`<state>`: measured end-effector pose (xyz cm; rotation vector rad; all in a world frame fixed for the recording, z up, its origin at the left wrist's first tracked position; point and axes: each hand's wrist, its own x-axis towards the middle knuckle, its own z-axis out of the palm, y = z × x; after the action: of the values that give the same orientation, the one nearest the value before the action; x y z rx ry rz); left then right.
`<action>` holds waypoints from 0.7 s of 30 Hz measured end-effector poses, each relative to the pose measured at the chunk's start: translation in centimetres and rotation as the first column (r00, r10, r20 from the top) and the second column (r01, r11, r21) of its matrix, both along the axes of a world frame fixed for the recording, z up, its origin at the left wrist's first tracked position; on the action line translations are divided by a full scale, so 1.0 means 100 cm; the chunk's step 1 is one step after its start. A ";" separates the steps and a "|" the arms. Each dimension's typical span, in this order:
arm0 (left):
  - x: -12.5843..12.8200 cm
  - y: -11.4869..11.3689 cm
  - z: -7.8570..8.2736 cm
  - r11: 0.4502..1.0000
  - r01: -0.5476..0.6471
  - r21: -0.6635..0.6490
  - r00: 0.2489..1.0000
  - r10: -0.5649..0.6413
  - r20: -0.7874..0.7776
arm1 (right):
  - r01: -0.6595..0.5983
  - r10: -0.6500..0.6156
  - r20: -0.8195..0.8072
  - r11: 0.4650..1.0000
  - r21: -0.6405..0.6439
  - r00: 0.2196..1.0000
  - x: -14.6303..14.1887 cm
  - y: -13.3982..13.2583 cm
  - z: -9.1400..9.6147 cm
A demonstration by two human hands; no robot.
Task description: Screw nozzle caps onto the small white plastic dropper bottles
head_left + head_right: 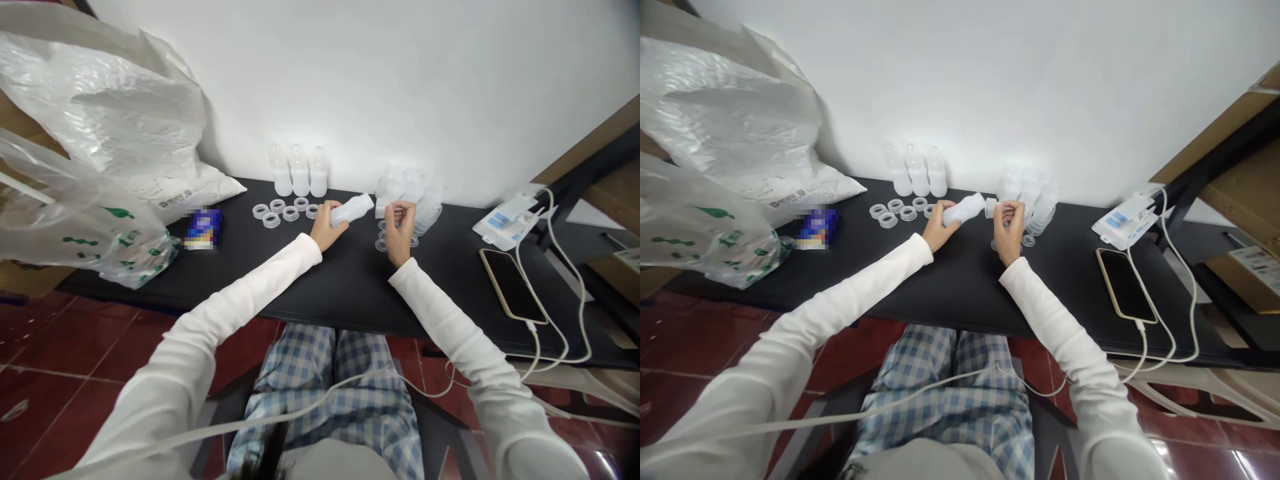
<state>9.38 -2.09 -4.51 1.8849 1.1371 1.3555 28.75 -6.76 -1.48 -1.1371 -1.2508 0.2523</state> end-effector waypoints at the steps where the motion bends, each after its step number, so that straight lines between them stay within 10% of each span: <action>1: -0.013 -0.007 0.002 0.999 0.036 0.024 0.999 -0.036 -0.026 | -0.037 0.037 0.003 0.999 -0.006 0.999 -0.001 0.000 -0.001; 7: -0.054 -0.011 0.014 0.985 0.174 -0.015 0.984 -0.174 -0.038 | -0.301 0.310 0.105 0.949 -0.094 0.945 -0.002 0.002 -0.008; 21: -0.050 -0.002 0.013 0.890 0.281 -0.358 0.924 -0.149 0.353 | -0.414 0.410 0.411 0.906 -0.083 0.814 0.002 -0.005 0.002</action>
<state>4.40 -2.27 -3.18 1.3894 0.9223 1.1405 28.97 -7.27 -1.29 -0.9230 -1.8883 0.3346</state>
